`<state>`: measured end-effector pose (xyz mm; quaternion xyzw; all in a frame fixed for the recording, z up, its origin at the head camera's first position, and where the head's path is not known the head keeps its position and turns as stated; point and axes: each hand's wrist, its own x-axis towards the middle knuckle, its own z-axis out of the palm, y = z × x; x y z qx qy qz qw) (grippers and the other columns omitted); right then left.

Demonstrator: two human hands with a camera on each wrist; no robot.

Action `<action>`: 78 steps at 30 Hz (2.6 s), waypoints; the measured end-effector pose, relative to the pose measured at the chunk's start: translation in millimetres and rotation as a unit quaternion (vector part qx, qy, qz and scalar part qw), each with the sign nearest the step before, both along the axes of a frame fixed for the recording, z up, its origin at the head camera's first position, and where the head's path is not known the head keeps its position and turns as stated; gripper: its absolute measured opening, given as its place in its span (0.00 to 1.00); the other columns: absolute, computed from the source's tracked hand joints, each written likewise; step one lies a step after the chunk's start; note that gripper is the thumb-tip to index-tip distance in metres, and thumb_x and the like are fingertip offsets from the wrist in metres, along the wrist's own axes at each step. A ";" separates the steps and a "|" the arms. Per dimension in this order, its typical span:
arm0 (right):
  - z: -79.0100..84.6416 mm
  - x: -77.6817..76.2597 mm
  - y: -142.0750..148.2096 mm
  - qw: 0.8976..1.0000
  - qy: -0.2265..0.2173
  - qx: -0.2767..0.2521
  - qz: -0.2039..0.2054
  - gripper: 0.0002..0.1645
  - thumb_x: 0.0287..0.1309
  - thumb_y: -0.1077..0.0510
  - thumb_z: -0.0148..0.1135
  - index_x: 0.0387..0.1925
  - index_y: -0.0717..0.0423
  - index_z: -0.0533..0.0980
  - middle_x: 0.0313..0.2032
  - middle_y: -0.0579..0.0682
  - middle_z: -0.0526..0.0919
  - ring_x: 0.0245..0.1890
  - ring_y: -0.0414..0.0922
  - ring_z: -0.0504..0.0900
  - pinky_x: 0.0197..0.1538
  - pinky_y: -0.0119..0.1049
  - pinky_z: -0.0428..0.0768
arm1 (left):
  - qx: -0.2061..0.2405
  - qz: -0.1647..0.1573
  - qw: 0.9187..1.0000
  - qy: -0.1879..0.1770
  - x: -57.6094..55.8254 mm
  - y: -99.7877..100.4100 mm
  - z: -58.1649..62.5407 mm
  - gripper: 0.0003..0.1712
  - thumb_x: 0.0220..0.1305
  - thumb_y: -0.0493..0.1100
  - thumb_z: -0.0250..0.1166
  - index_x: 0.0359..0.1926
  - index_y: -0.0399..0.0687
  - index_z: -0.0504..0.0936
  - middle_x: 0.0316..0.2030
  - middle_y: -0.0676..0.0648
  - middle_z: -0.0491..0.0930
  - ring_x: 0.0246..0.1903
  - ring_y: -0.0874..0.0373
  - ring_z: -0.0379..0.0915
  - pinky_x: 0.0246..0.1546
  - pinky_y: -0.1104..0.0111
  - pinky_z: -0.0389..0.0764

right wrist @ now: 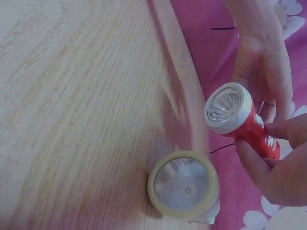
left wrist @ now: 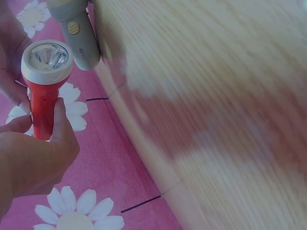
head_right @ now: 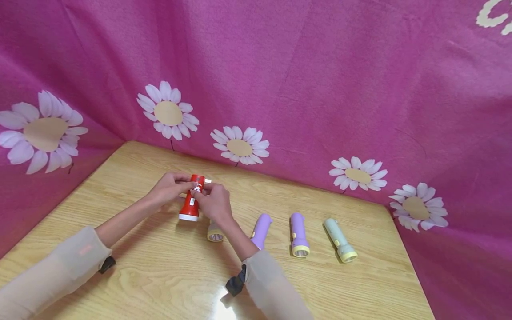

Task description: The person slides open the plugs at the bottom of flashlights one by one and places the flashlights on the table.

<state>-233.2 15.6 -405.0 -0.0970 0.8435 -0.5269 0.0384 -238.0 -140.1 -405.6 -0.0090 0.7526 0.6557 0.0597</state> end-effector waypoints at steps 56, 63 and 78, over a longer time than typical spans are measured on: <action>-15.7 10.2 -17.5 0.997 -0.050 0.063 0.009 0.11 0.60 0.61 0.69 0.41 0.66 0.81 0.26 0.49 0.81 0.22 0.40 0.78 0.25 0.29 0.79 | -0.057 -0.068 0.994 -0.061 -0.3 -23.2 -17.5 0.21 0.70 0.37 0.59 0.56 0.22 0.73 0.34 0.42 0.83 0.29 0.58 0.80 0.35 0.65 0.86; -17.9 11.4 -17.1 0.996 -0.049 0.071 0.028 0.09 0.59 0.61 0.70 0.37 0.64 0.81 0.23 0.47 0.80 0.20 0.40 0.77 0.23 0.28 0.77 | -0.056 -0.073 0.994 -0.066 -1.7 -25.0 -21.5 0.22 0.70 0.37 0.59 0.57 0.21 0.73 0.37 0.40 0.83 0.30 0.58 0.81 0.35 0.65 0.86; -20.3 9.4 -17.3 0.994 -0.068 0.073 0.036 0.10 0.60 0.60 0.70 0.38 0.65 0.81 0.24 0.48 0.80 0.20 0.41 0.77 0.25 0.29 0.79 | -0.067 -0.071 0.993 -0.070 -0.8 -24.6 -21.9 0.22 0.71 0.37 0.60 0.56 0.21 0.73 0.42 0.36 0.83 0.35 0.56 0.81 0.37 0.64 0.86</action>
